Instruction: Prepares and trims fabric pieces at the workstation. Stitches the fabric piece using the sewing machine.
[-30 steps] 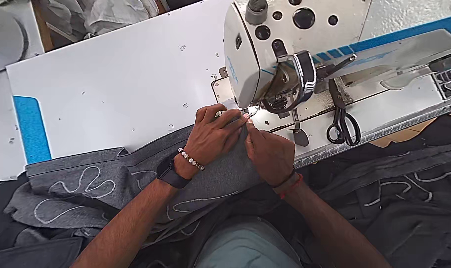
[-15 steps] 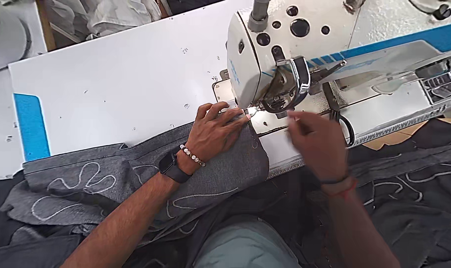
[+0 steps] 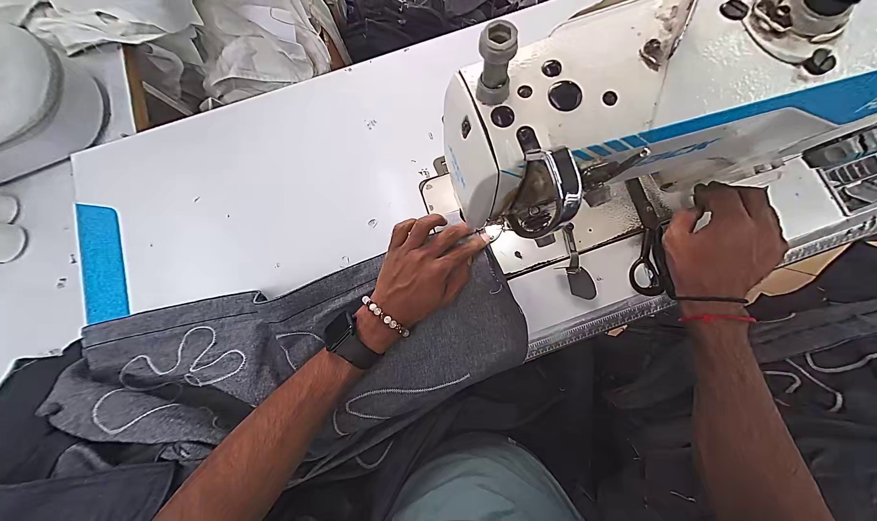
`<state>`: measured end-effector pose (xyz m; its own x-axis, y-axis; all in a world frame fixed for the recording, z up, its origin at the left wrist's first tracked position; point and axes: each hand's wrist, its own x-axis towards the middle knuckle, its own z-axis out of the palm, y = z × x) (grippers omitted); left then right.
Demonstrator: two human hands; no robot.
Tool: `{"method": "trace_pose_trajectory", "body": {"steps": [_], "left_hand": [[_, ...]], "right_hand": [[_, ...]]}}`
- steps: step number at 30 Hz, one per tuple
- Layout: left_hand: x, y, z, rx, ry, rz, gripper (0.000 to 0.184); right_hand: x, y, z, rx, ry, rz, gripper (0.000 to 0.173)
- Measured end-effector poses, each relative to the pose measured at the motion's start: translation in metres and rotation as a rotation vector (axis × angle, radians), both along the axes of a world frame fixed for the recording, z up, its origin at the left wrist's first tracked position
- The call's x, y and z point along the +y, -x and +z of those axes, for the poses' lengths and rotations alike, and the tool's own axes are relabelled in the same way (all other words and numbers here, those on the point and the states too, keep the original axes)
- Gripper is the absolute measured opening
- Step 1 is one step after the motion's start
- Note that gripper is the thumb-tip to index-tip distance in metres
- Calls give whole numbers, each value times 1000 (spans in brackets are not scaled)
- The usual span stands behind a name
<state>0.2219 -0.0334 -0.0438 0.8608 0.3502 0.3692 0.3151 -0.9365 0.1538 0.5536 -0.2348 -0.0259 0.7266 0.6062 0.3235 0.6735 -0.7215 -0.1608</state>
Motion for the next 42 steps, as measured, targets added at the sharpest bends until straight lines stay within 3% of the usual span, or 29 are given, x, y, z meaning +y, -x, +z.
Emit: {"method": "trace_pose_trajectory", "body": {"steps": [5,7,12,13,18,22,32,42], "left_hand": [[-5,5,0,11,37,-51,38],[-3,4,0,28,42,-32,40],[0,1,-1,46,28,13,40],[0,1,-1,52,24,16,40],[-2,1,-5,42,20,17,38],[0,0,0,50,30,81,37],[10,-3,-7,87,-8,72,39],[9,-3,-6,56,5,41,39]], "right_hand": [[-8,25,8,63,-137,75,54],[-7,56,19,98,-259,110,45],[19,155,10,683,-268,376,34],[28,169,4,702,-227,407,34],[57,208,-13,230,-53,349,34],[58,214,-15,36,-95,414,36],[64,213,6,267,154,360,43],[63,220,-4,189,69,315,42]]}}
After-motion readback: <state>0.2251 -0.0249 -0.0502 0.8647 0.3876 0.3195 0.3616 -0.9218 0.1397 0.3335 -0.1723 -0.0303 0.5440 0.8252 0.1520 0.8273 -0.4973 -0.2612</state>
